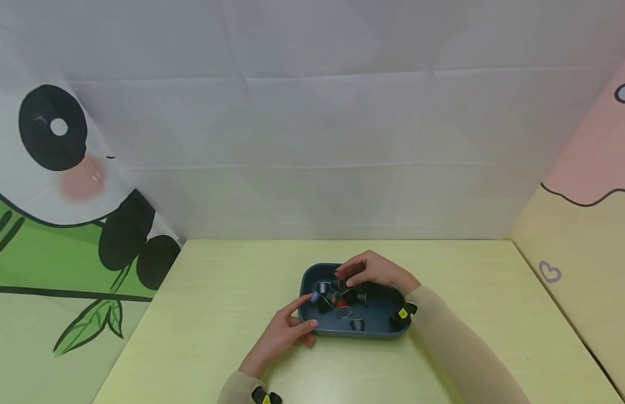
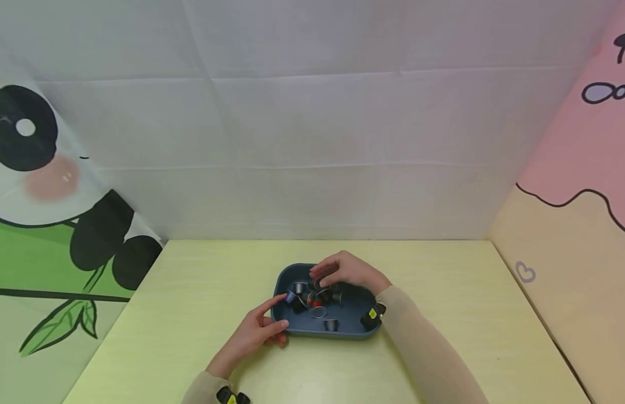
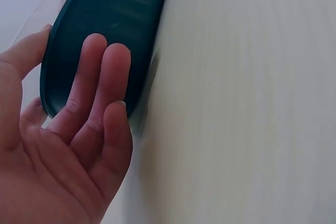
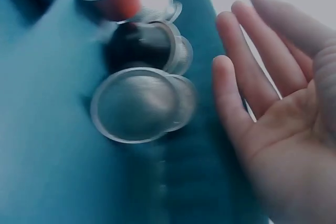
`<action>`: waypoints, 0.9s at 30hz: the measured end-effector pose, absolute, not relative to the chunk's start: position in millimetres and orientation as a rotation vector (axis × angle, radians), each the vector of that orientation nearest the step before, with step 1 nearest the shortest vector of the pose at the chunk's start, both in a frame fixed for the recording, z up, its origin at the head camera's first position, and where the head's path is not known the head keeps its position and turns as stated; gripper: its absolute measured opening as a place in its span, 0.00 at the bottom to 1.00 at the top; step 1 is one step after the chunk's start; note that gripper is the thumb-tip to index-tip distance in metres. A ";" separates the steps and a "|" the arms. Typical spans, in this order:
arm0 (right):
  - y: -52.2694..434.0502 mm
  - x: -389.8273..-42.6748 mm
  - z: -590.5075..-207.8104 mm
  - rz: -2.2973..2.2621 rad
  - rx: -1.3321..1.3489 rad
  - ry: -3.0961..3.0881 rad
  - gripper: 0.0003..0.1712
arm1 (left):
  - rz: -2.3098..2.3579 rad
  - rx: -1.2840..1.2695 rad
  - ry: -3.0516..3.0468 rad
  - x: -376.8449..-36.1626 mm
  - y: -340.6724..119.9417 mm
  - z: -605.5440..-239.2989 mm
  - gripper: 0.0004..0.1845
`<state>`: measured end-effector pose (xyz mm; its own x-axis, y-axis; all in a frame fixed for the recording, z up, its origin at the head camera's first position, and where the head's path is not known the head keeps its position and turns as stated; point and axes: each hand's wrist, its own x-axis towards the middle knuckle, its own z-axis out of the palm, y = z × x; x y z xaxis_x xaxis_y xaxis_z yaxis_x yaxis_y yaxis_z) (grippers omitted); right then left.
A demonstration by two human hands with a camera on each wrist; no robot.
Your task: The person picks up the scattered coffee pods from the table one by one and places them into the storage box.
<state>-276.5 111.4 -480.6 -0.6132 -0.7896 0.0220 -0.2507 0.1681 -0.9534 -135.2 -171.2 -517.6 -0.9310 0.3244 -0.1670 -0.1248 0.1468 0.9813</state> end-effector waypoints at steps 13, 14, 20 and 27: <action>135.6 -269.4 -424.3 -1.680 -0.897 1.975 0.23 | 1.660 0.245 2.311 -137.2 -174.4 -508.1 0.37; 138.7 -267.3 -420.5 -1.686 -0.891 1.988 0.22 | 1.641 0.244 2.330 -137.0 -174.4 -507.5 0.37; 159.7 -255.2 -409.4 -1.715 -0.894 2.085 0.21 | 1.531 0.252 2.454 -133.9 -174.6 -502.6 0.37; 187.5 -238.6 -406.4 -1.768 -0.763 2.241 0.16 | 1.427 0.283 2.615 -132.5 -179.5 -492.4 0.30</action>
